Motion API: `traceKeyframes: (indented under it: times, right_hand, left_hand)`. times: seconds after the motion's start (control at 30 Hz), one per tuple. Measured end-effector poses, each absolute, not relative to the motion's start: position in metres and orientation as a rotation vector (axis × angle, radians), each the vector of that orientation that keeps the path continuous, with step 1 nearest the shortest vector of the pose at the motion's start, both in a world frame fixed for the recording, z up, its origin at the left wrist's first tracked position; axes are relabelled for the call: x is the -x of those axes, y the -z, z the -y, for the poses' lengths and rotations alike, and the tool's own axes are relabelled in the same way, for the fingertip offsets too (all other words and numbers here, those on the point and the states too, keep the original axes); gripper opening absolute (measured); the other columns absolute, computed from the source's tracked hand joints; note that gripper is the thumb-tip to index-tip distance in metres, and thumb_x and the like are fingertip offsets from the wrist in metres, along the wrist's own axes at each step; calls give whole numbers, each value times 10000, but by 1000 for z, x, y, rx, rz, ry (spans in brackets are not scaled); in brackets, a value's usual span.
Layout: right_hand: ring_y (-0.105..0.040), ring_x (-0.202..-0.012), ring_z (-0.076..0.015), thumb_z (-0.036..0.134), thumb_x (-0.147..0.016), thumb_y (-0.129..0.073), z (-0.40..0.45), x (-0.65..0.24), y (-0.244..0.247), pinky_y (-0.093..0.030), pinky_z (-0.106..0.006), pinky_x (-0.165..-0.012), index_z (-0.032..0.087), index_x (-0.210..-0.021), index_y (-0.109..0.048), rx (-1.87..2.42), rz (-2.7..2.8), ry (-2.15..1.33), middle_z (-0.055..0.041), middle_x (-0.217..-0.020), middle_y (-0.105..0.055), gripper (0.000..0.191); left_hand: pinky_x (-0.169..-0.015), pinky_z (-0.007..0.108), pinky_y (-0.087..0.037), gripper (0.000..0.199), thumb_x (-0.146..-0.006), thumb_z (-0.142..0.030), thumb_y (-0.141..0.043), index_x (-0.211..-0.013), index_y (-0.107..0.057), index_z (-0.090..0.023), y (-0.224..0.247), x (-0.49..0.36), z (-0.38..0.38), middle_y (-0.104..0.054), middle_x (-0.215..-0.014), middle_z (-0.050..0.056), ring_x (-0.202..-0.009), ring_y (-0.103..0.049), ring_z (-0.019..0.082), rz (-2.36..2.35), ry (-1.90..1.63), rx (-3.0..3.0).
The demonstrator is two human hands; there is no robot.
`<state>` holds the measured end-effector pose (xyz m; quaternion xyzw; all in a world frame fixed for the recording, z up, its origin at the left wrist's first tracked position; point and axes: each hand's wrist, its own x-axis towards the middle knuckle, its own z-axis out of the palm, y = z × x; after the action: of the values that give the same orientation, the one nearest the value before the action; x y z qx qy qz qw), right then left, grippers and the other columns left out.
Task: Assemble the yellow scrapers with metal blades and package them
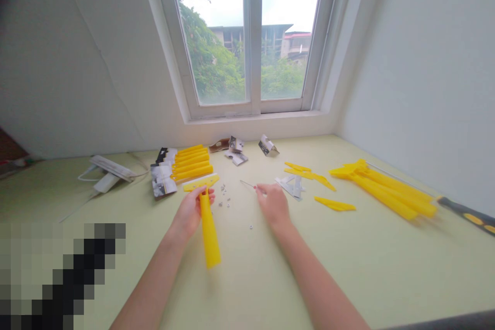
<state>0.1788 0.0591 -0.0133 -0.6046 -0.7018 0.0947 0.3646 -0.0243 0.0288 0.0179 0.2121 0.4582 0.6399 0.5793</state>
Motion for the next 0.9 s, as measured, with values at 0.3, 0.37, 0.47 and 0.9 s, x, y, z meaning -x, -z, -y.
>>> traceKeyframes:
  times: [0.3, 0.37, 0.47, 0.9]
  right_hand:
    - [-482, -923, -223, 226, -763, -435, -61, -151, 23, -307, -345, -798, 198, -906, -618, 1781, 1951, -2, -81, -956, -589, 234]
    - [-453, -978, -238, 254, -775, -426, -65, -141, 26, -286, -362, -826, 204, -1004, -580, 1779, 1978, 23, -95, -1048, -550, 281]
    - [-410, -1055, -262, 294, -790, -412, -78, -127, 24, -258, -389, -866, 222, -1154, -491, 1834, 2026, -26, -119, -1164, -479, 379]
    - [-430, -1067, -320, 502, -717, -486, -203, -86, -3, -334, -421, -813, 142, -1179, -432, 2045, 1899, -215, -184, -1134, -484, 589]
  left_hand:
    - [-626, 200, -502, 70, -743, -94, -466, -701, -519, -112, -16, 26, -34, -576, -589, 31, -534, -594, 89, -960, -1567, -250]
    - [-610, 204, -505, 69, -737, -91, -470, -693, -519, -114, -16, 24, -35, -576, -577, 35, -521, -594, 96, -969, -1562, -224]
    - [-587, 217, -507, 60, -726, -92, -481, -694, -527, -112, -15, 21, -35, -578, -563, 40, -506, -594, 110, -980, -1554, -208]
    - [-608, 236, -499, 46, -709, -139, -516, -675, -534, -112, -6, 16, -34, -583, -590, 42, -531, -590, 117, -977, -1529, -219]
